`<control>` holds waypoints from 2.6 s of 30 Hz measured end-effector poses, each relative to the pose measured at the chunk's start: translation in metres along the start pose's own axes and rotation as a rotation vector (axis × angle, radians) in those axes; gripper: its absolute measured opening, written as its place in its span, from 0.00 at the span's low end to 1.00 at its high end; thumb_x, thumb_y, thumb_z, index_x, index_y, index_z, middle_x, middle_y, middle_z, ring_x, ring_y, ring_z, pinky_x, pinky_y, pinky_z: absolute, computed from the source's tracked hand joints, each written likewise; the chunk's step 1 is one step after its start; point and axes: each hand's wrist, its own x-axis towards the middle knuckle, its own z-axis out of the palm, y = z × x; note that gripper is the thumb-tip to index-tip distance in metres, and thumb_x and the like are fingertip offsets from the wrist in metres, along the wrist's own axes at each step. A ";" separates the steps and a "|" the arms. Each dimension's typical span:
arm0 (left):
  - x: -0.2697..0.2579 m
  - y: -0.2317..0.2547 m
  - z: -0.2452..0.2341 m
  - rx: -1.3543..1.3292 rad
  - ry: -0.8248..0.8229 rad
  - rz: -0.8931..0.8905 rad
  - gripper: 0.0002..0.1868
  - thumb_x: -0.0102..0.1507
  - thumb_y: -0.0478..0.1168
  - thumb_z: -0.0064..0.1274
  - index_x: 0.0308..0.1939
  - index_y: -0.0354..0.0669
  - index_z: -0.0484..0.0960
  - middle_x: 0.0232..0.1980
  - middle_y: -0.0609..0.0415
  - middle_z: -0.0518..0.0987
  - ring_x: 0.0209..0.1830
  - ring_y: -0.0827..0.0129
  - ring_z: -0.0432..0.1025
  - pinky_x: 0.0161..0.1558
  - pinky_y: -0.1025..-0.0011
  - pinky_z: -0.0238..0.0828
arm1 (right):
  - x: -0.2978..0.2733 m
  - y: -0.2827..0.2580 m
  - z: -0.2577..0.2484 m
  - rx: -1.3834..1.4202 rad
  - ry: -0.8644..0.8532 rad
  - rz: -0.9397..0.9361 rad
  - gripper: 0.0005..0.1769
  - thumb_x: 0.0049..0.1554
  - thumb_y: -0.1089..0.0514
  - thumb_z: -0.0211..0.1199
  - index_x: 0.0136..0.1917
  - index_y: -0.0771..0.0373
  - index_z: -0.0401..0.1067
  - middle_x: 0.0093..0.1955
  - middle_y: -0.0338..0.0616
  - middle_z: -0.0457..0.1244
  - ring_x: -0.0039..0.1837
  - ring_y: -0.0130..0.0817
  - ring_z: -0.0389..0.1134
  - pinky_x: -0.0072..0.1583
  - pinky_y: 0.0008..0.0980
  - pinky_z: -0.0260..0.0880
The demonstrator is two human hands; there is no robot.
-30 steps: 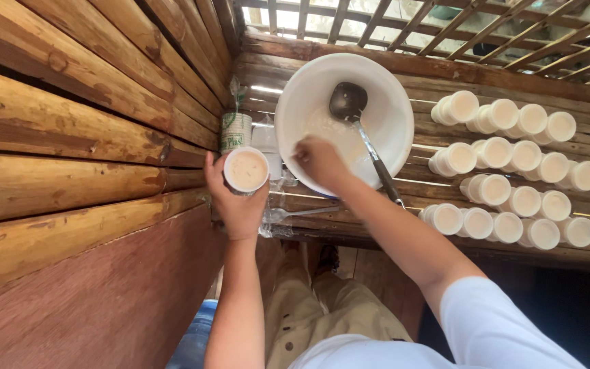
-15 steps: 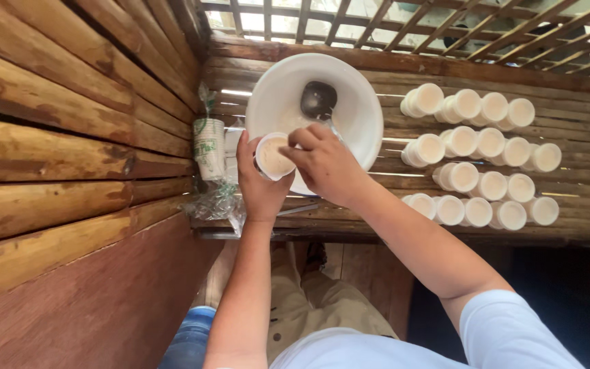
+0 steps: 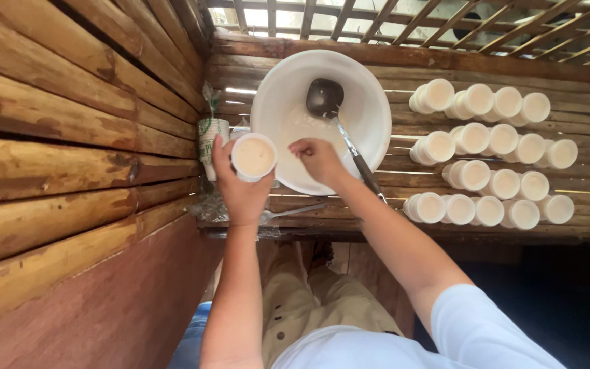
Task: The person scoops a thick, beige mixture from a large white bowl into small white plastic cups using a ladle. They then place a lid on each filled cup and set it down on a bamboo table. The person repeats this process for multiple cups.
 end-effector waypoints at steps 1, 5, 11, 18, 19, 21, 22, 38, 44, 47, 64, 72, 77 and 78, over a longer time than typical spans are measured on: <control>0.000 -0.003 -0.004 0.007 -0.004 -0.027 0.57 0.51 0.32 0.73 0.77 0.35 0.51 0.65 0.45 0.74 0.64 0.58 0.73 0.66 0.64 0.70 | 0.005 0.018 0.010 0.049 -0.028 -0.016 0.19 0.53 0.75 0.52 0.52 0.66 0.78 0.48 0.47 0.72 0.48 0.34 0.71 0.52 0.30 0.72; 0.001 -0.009 -0.014 -0.009 -0.006 -0.040 0.57 0.53 0.31 0.72 0.78 0.35 0.50 0.66 0.45 0.74 0.64 0.59 0.73 0.66 0.65 0.70 | 0.017 0.041 0.040 -0.139 -0.035 0.088 0.19 0.54 0.72 0.52 0.54 0.66 0.79 0.46 0.48 0.72 0.47 0.34 0.71 0.53 0.32 0.71; 0.003 -0.010 -0.022 -0.013 -0.008 -0.015 0.56 0.53 0.29 0.71 0.78 0.35 0.50 0.65 0.46 0.75 0.64 0.61 0.73 0.67 0.65 0.69 | 0.012 0.011 0.054 -0.147 -0.065 0.250 0.13 0.56 0.62 0.61 0.53 0.65 0.79 0.47 0.50 0.72 0.48 0.37 0.74 0.53 0.33 0.72; 0.007 -0.009 -0.021 -0.036 -0.001 -0.013 0.56 0.53 0.30 0.71 0.77 0.35 0.50 0.65 0.46 0.74 0.63 0.60 0.73 0.66 0.65 0.70 | -0.023 -0.026 0.052 -0.248 0.081 -0.053 0.10 0.50 0.62 0.69 0.46 0.67 0.77 0.44 0.52 0.68 0.43 0.44 0.71 0.48 0.37 0.71; 0.006 -0.009 -0.021 -0.032 -0.008 -0.007 0.56 0.53 0.30 0.71 0.78 0.35 0.50 0.65 0.46 0.74 0.64 0.60 0.73 0.67 0.65 0.69 | -0.025 -0.030 0.052 -0.278 0.103 -0.081 0.10 0.49 0.62 0.70 0.45 0.67 0.77 0.43 0.52 0.68 0.43 0.45 0.70 0.48 0.38 0.70; 0.005 -0.009 -0.020 -0.019 -0.020 0.007 0.56 0.53 0.30 0.71 0.78 0.35 0.50 0.65 0.45 0.75 0.64 0.59 0.73 0.67 0.64 0.69 | -0.030 -0.032 0.053 -0.282 0.135 -0.163 0.08 0.50 0.65 0.69 0.44 0.66 0.77 0.43 0.51 0.68 0.44 0.46 0.70 0.48 0.38 0.70; 0.005 -0.008 -0.019 -0.015 -0.024 0.003 0.56 0.53 0.30 0.71 0.78 0.35 0.50 0.65 0.45 0.74 0.64 0.59 0.73 0.67 0.64 0.69 | -0.032 -0.031 0.053 -0.286 0.151 -0.201 0.07 0.50 0.66 0.68 0.44 0.65 0.77 0.43 0.50 0.68 0.44 0.46 0.70 0.48 0.39 0.70; 0.005 0.008 0.019 -0.024 -0.149 -0.044 0.55 0.50 0.31 0.72 0.76 0.33 0.54 0.63 0.45 0.74 0.64 0.59 0.72 0.65 0.64 0.70 | -0.050 -0.063 -0.050 0.584 0.550 -0.091 0.07 0.57 0.67 0.70 0.50 0.66 0.77 0.46 0.38 0.70 0.47 0.24 0.69 0.52 0.24 0.71; 0.006 0.035 0.050 -0.093 -0.251 0.008 0.54 0.51 0.33 0.71 0.75 0.34 0.55 0.61 0.46 0.75 0.61 0.58 0.74 0.62 0.64 0.73 | -0.074 -0.163 -0.070 -0.200 0.337 -0.440 0.09 0.54 0.70 0.72 0.47 0.61 0.77 0.45 0.41 0.68 0.49 0.33 0.70 0.49 0.30 0.70; 0.007 0.048 0.061 -0.061 -0.278 0.075 0.54 0.50 0.33 0.72 0.75 0.36 0.55 0.60 0.46 0.76 0.61 0.56 0.74 0.62 0.62 0.72 | -0.076 -0.176 -0.078 -0.284 0.314 -0.555 0.14 0.55 0.73 0.65 0.53 0.60 0.75 0.50 0.43 0.68 0.55 0.38 0.70 0.54 0.33 0.71; -0.044 0.063 0.099 -0.101 -0.594 0.142 0.53 0.51 0.33 0.69 0.75 0.38 0.54 0.61 0.44 0.77 0.59 0.53 0.75 0.60 0.61 0.74 | -0.223 -0.016 -0.210 0.088 1.068 -0.043 0.13 0.59 0.66 0.68 0.55 0.61 0.68 0.50 0.34 0.63 0.52 0.20 0.65 0.53 0.22 0.68; -0.092 0.092 0.119 -0.068 -0.741 0.220 0.51 0.47 0.33 0.70 0.71 0.35 0.59 0.60 0.44 0.77 0.63 0.50 0.71 0.66 0.57 0.66 | -0.295 0.064 -0.203 -0.062 1.129 0.218 0.10 0.56 0.70 0.69 0.49 0.64 0.71 0.46 0.41 0.66 0.46 0.23 0.65 0.51 0.24 0.68; -0.142 0.094 0.132 -0.118 -0.806 0.179 0.50 0.49 0.35 0.68 0.72 0.36 0.60 0.60 0.48 0.78 0.63 0.52 0.71 0.67 0.59 0.66 | -0.284 0.043 -0.187 -0.093 0.905 0.128 0.32 0.50 0.70 0.68 0.68 0.60 0.67 0.62 0.42 0.65 0.54 0.26 0.68 0.53 0.25 0.70; -0.153 0.093 0.132 -0.110 -0.794 0.167 0.49 0.49 0.35 0.68 0.72 0.36 0.61 0.60 0.48 0.78 0.63 0.52 0.72 0.66 0.59 0.66 | -0.279 0.040 -0.184 -0.044 0.858 0.123 0.31 0.52 0.69 0.67 0.68 0.60 0.67 0.62 0.41 0.65 0.55 0.26 0.68 0.53 0.25 0.71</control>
